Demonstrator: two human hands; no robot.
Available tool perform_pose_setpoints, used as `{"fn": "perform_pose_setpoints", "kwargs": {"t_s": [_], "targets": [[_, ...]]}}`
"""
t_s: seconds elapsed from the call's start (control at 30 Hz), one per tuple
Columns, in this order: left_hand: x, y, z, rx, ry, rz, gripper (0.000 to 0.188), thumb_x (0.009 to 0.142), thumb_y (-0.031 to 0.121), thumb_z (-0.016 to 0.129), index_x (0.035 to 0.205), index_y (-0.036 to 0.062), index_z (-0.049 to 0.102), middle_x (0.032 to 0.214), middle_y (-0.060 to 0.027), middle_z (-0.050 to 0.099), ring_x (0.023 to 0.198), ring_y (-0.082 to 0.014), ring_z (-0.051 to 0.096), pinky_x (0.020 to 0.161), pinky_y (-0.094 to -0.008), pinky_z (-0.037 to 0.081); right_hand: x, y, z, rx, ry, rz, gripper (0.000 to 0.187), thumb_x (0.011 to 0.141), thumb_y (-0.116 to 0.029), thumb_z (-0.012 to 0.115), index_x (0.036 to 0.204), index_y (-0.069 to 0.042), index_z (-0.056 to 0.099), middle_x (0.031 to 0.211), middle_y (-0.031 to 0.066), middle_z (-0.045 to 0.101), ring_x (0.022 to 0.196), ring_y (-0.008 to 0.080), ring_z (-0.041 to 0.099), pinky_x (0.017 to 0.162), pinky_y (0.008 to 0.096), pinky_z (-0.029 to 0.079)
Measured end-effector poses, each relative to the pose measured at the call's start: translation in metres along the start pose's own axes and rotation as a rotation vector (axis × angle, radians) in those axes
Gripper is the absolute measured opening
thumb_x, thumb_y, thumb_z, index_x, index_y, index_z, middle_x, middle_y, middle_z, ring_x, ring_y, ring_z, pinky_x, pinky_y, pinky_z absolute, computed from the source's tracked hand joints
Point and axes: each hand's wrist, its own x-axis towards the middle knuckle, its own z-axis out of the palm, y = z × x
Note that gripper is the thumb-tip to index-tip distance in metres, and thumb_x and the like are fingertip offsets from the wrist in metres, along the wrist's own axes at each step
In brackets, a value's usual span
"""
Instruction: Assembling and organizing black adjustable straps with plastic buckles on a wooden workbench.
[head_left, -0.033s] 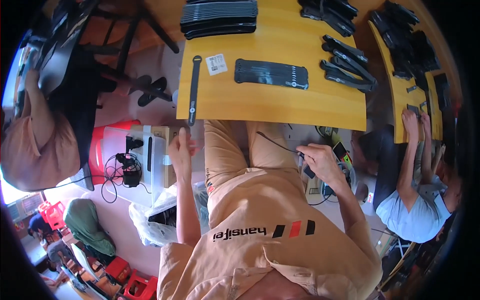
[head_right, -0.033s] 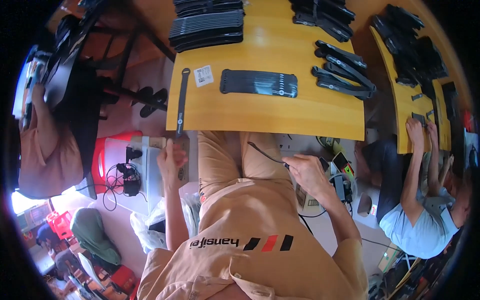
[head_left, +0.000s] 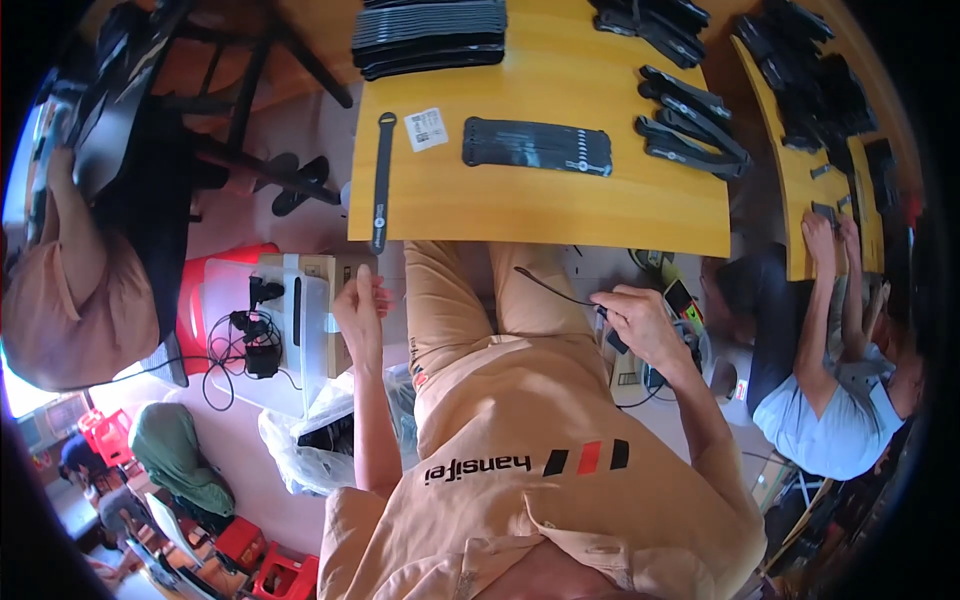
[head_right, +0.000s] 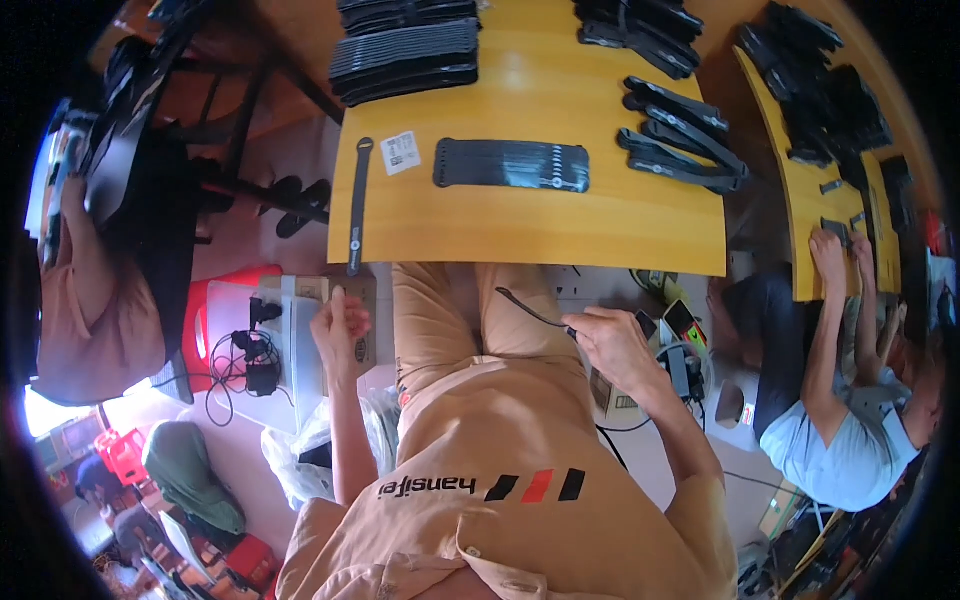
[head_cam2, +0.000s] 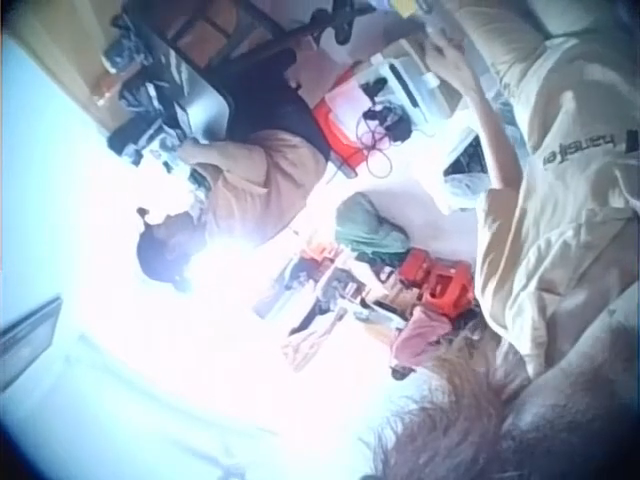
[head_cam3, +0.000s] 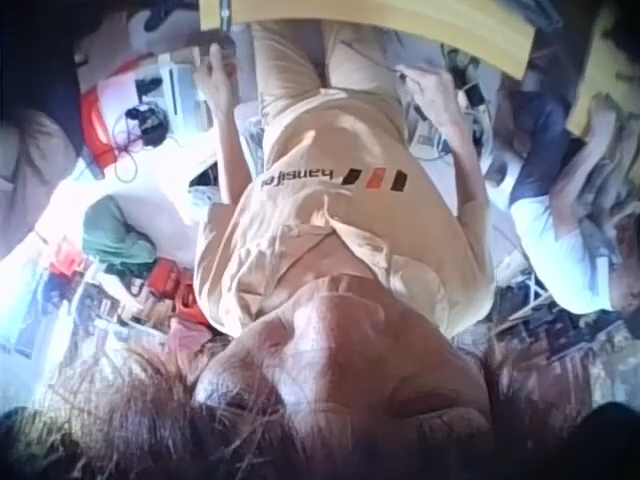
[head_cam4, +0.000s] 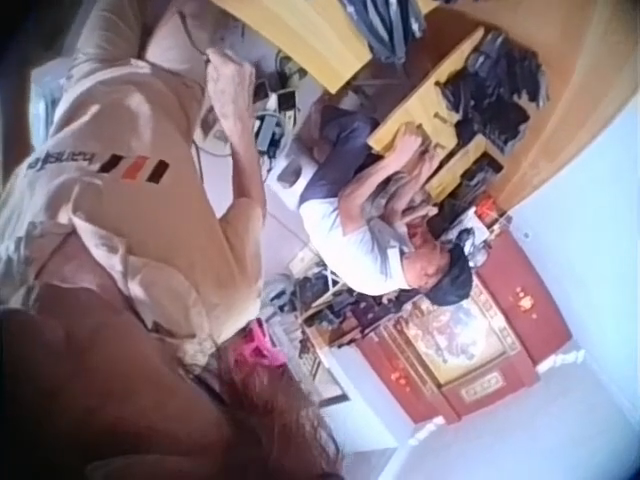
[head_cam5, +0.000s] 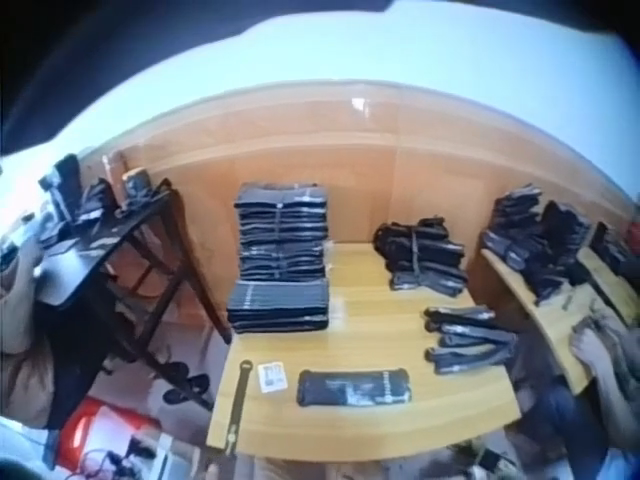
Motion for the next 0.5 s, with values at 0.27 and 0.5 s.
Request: {"fn": "perform_pose_setpoints", "kwargs": {"t_s": [0.27, 0.5], "targets": [[-0.07, 0.057, 0.097, 0.093, -0.659, 0.825, 0.034, 0.095, 0.026, 0.043, 0.103, -0.0026, 0.059, 0.075, -0.0122, 0.062, 0.074, -0.0211, 0.06, 0.072, -0.0328, 0.046, 0.014, -0.036, -0.007, -0.071, -0.026, -0.278, 0.02, 0.073, -0.001, 0.059, 0.093, 0.002, 0.062, 0.079, 0.0079, 0.055, 0.063, 0.0235, 0.059, 0.056, 0.0325, 0.051], [-0.038, 0.067, 0.101, 0.198, -1.181, 0.34, 0.019, 0.088, 0.016, 0.053, 0.095, -0.0017, 0.057, 0.072, -0.0122, 0.056, 0.068, -0.0213, 0.056, 0.065, -0.0325, 0.043, 0.013, -0.015, -0.019, -0.083, 0.224, -0.427, 0.028, 0.071, 0.002, 0.06, 0.099, 0.003, 0.061, 0.079, 0.0099, 0.055, 0.065, 0.0222, 0.06, 0.053, 0.0312, 0.05]]}}
